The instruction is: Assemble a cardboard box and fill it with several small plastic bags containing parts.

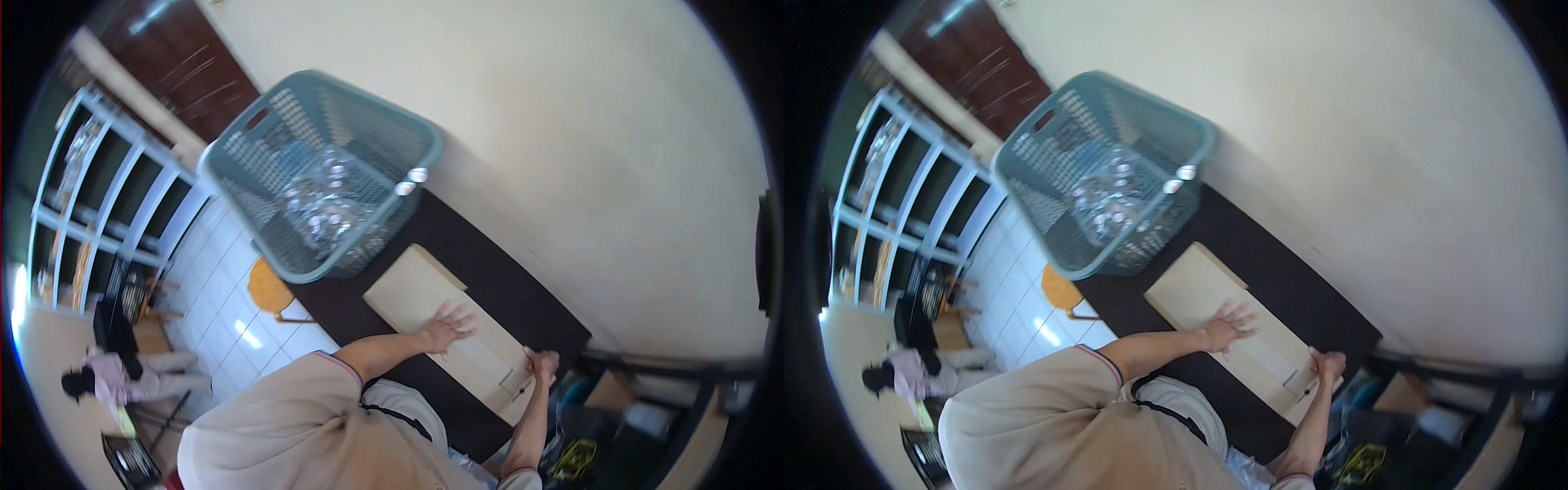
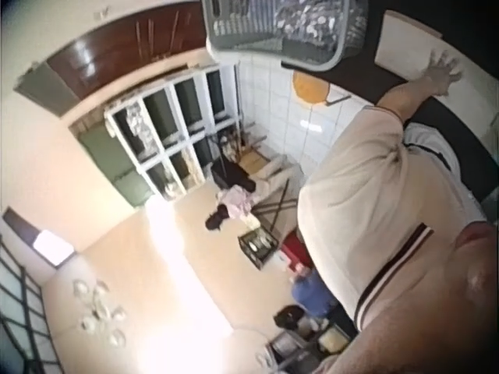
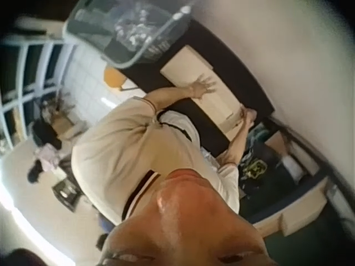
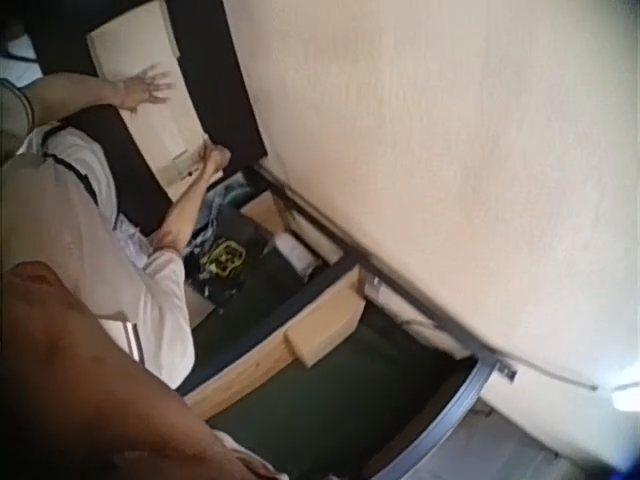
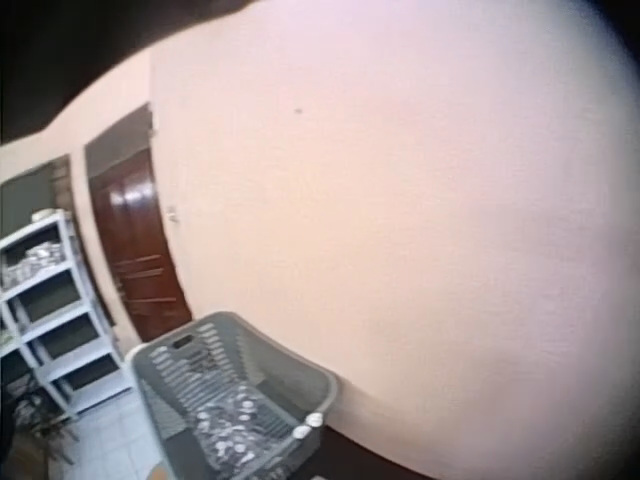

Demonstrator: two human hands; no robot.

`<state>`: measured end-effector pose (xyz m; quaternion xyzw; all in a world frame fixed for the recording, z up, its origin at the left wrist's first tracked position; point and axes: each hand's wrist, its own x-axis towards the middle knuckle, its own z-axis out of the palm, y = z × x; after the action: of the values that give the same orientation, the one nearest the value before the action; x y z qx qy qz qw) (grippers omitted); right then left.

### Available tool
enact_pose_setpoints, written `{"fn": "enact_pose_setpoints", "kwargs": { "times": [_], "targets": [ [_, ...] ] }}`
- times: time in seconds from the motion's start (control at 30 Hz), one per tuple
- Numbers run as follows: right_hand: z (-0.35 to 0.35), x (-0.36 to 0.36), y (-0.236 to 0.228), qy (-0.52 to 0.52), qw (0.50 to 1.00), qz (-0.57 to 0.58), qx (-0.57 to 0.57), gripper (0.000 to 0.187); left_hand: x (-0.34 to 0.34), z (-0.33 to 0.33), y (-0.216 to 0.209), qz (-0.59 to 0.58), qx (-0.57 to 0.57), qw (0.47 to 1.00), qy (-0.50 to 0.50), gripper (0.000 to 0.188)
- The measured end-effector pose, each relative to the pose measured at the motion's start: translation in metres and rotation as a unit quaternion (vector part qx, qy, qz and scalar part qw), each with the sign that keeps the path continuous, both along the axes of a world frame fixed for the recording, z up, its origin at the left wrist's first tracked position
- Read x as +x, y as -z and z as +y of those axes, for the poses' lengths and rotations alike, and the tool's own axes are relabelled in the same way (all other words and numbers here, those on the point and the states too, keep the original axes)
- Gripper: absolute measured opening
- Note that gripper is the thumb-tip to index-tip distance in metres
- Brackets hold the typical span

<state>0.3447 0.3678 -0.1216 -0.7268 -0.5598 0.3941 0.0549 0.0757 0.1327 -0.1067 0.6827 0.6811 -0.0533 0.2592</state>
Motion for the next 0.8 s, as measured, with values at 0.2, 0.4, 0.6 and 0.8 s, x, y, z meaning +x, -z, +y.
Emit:
{"fn": "enact_pose_setpoints", "kwargs": {
  "times": [0.2, 0.4, 0.6, 0.8],
  "targets": [
    [0.000, -0.041, -0.003, -0.090, 0.996, -0.018, -0.019, 0.042, -0.002, 0.000, 0.004, -0.020, 0.013, 1.000, -0.001, 0.125],
    [-0.026, -0.108, 0.003, -0.162, 0.986, -0.011, 0.035, 0.039, 0.001, 0.003, 0.005, -0.006, 0.029, 1.000, 0.003, 0.121],
    [-0.054, -0.171, 0.004, -0.147, 0.989, 0.009, 0.001, 0.046, 0.010, 0.003, 0.008, -0.003, 0.038, 0.999, -0.016, 0.119],
    [-0.074, -0.176, -0.001, -0.102, 0.995, 0.015, 0.001, 0.051, 0.013, -0.002, 0.004, -0.024, 0.041, 0.998, -0.039, 0.115]
  ]
}}
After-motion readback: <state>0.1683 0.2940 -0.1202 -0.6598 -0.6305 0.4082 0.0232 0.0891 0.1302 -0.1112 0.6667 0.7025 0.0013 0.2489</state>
